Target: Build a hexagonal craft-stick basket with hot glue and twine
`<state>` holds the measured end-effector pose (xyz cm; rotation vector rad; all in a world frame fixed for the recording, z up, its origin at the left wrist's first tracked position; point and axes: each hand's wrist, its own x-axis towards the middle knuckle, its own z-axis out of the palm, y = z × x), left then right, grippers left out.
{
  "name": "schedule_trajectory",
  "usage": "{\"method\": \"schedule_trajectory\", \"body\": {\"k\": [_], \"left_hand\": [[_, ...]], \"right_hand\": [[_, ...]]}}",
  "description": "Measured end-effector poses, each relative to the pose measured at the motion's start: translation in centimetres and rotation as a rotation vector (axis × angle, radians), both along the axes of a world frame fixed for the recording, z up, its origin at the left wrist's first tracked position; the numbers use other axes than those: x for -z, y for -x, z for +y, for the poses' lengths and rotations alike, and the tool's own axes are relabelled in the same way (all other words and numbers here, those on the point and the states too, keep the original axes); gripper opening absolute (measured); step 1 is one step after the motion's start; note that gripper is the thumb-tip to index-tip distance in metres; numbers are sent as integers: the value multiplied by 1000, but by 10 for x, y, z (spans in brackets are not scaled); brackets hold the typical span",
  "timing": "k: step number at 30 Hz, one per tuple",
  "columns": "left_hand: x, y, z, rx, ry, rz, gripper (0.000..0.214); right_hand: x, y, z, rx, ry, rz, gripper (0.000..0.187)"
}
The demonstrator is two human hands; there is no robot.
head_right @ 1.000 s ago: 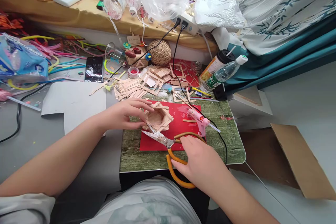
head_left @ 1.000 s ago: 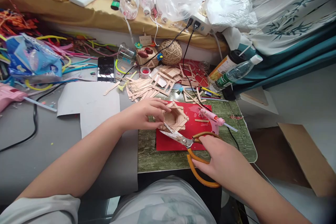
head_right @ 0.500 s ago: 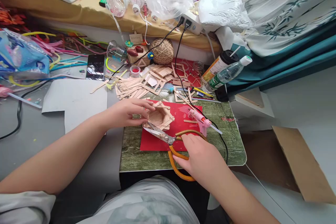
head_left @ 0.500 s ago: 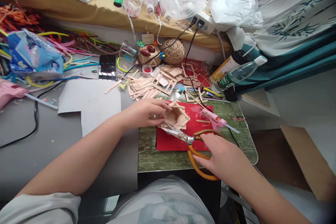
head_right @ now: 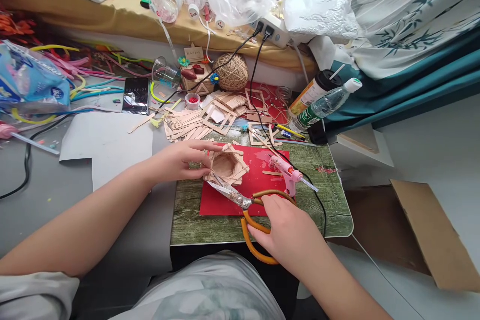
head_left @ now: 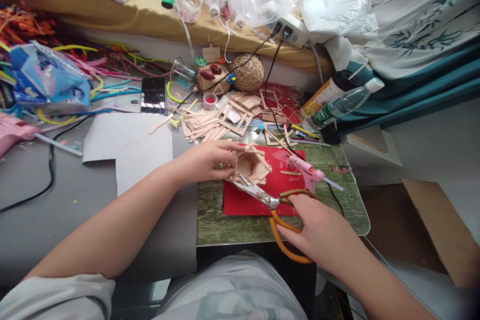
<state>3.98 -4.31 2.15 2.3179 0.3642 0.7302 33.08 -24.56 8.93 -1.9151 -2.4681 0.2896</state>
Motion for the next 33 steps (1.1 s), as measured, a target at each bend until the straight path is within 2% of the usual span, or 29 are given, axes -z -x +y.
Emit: {"method": "schedule_trajectory", "body": {"k": [10, 25, 33], "left_hand": [[-2, 5, 1, 35, 11, 5, 5], [-5, 3, -1, 22, -36, -9, 6], [-5, 4, 0, 8, -53, 22, 8]], "right_hand": [[-2, 0, 4, 12, 31, 26, 35], [-9, 0, 13, -111, -76, -61, 27], [-13, -2, 14, -114, -33, -62, 26]]}}
